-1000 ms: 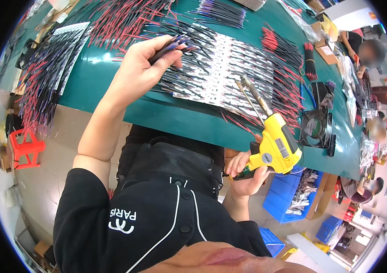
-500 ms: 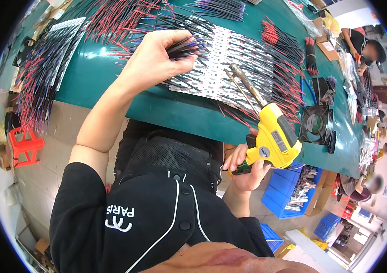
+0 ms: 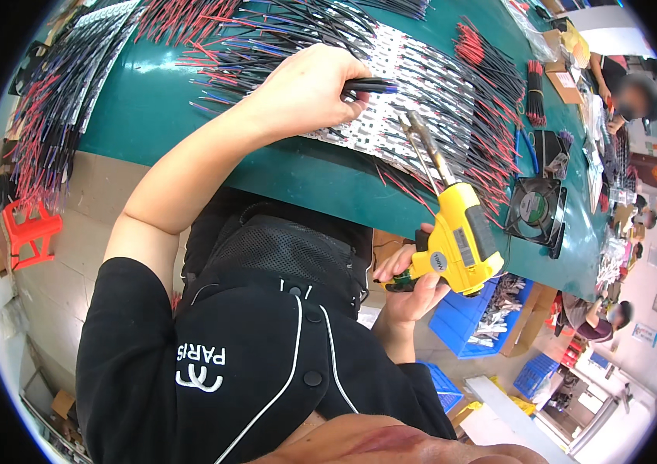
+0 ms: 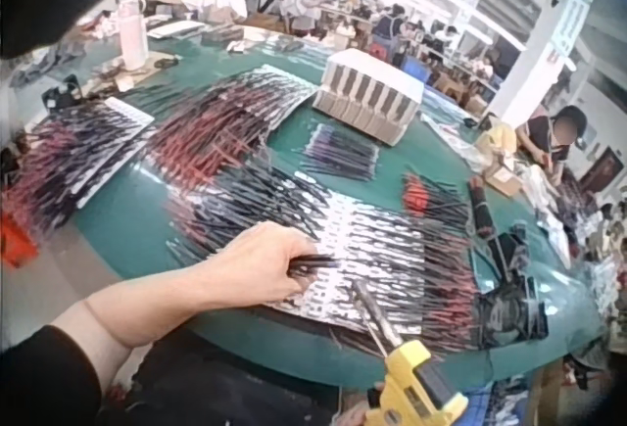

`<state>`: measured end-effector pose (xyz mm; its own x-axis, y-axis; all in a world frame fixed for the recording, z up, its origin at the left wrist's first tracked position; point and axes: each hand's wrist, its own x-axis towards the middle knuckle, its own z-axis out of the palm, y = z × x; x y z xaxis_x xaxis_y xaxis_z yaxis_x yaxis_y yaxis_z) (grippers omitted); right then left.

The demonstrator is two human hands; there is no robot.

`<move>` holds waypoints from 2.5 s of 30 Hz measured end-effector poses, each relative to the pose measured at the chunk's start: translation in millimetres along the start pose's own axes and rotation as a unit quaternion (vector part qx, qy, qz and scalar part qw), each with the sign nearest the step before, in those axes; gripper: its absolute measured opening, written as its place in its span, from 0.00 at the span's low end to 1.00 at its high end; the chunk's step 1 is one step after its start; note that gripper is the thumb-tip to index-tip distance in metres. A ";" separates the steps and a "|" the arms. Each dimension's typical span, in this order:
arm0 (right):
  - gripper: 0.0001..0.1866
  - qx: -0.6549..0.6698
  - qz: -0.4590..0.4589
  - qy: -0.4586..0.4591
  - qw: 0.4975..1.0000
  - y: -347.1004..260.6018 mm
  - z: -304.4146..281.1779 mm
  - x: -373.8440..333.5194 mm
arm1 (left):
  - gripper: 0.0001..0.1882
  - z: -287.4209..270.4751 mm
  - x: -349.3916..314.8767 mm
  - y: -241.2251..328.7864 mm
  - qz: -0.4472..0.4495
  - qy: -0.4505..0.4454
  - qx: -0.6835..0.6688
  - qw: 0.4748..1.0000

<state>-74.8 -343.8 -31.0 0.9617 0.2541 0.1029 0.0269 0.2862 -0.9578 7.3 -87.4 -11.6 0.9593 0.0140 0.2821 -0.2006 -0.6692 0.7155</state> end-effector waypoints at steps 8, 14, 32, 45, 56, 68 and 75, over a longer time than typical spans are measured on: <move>0.33 -0.026 0.038 -0.007 0.999 4.8 6.6 -5.2 | 0.09 3.1 -2.7 -3.3 -0.041 0.002 0.038 0.998; 0.26 -0.043 0.035 0.005 0.998 10.3 10.1 -5.8 | 0.09 6.6 -4.8 -4.7 -0.031 0.018 0.047 0.998; 0.27 -0.039 0.053 -0.001 0.998 13.1 13.6 -3.0 | 0.10 4.7 -3.2 -1.8 -0.061 -0.005 0.040 0.997; 0.39 -0.022 0.059 0.013 0.998 7.4 12.0 -5.0 | 0.09 4.7 -3.4 -4.7 -0.043 0.001 0.034 0.999; 0.28 -0.019 0.064 0.003 0.998 12.7 9.8 -9.9 | 0.08 1.1 -0.2 -13.5 -0.025 -0.037 -0.016 0.999; 0.27 -0.034 0.069 -0.004 0.997 15.4 11.1 -10.8 | 0.10 5.1 -3.2 -7.7 -0.011 -0.003 0.035 0.999; 0.37 -0.007 0.070 0.002 0.998 12.6 9.8 -9.0 | 0.10 3.1 -3.9 -9.7 -0.003 -0.012 0.038 0.999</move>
<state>-85.8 -333.4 -41.3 0.9577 0.2859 -0.0329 -0.1033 0.2348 -0.9665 6.2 -83.3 -21.6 0.9650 0.0014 0.2622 -0.1801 -0.7233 0.6666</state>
